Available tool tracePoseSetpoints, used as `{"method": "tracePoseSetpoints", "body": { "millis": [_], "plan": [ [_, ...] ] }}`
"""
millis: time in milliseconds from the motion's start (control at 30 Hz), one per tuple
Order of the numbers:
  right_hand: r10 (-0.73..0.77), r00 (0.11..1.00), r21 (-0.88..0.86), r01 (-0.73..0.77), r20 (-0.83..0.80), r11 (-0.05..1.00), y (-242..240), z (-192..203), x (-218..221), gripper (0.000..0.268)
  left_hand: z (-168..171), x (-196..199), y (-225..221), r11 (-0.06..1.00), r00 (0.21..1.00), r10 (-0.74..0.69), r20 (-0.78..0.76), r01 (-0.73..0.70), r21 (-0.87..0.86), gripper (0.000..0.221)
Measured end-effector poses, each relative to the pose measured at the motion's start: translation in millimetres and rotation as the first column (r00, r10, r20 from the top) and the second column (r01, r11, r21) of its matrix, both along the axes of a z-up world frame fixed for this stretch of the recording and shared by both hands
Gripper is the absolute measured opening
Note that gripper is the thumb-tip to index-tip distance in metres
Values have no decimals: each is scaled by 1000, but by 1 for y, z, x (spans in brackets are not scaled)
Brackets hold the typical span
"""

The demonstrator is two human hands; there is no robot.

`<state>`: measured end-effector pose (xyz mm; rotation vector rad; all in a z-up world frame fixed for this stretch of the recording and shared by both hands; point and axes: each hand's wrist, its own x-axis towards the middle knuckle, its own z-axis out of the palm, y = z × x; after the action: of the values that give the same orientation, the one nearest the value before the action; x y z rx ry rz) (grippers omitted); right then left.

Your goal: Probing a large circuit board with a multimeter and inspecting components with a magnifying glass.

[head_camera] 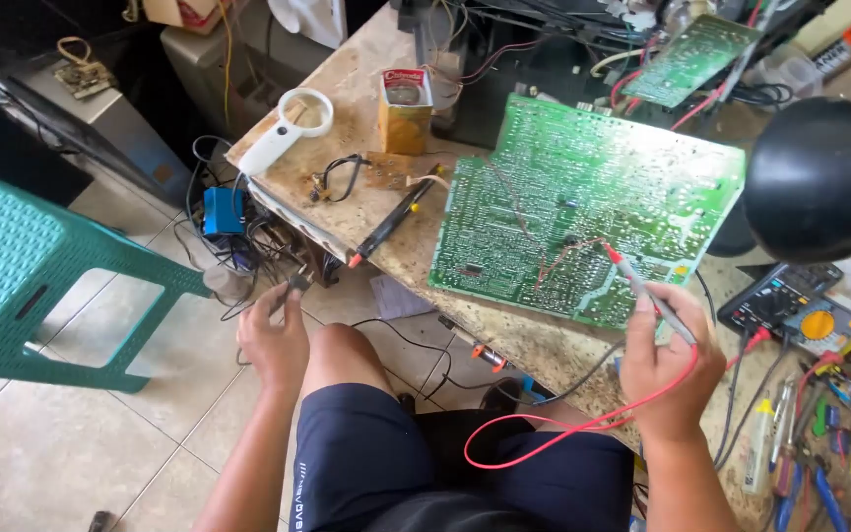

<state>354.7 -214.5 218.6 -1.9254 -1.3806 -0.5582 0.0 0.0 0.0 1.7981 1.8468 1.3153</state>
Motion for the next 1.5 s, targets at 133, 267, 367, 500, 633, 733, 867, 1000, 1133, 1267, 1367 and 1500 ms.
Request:
{"method": "tracePoseSetpoints", "body": {
  "millis": [133,267,367,500,633,733,867,1000,1133,1267,1367,1500],
  "plan": [
    [0,1000,3,0,4,1000,1,0,-2,10,7,3,27,1000,999,9,48,-10,24,15],
    [-11,1000,1,11,-21,1000,2,5,-6,10,10,12,41,1000,997,-28,71,28,1,17],
    [-7,998,3,8,-59,1000,4,12,-11,10,11,18,46,999,997,-23,74,25,-29,18],
    [1,997,12,-1,-75,1000,7,15,-13,11,2,22,56,996,995,-18,102,27,-84,21],
    [-6,998,18,7,-57,1000,6,12,-11,11,3,28,55,996,990,-2,142,15,-88,20],
    [-13,998,24,15,-64,1000,7,12,-11,11,4,32,54,992,989,43,138,-27,-121,20],
    [-14,999,43,16,-51,999,9,12,-12,10,12,32,52,987,986,42,161,-16,-158,21],
    [-23,996,-2,23,-87,1000,8,19,-15,12,25,32,52,977,983,18,180,21,-212,23],
    [-10,994,18,12,-111,1000,11,24,-20,13,29,23,56,967,983,-31,179,75,-243,23],
    [-55,993,21,58,-106,998,15,13,-16,13,16,8,71,944,983,-153,99,175,-279,25],
    [-82,990,-10,82,-112,997,13,20,-15,14,6,2,83,927,962,-274,-8,262,-270,29],
    [-26,990,-32,22,-140,999,14,27,-15,20,24,4,81,931,947,-301,-111,266,-249,24]
  ]
}}
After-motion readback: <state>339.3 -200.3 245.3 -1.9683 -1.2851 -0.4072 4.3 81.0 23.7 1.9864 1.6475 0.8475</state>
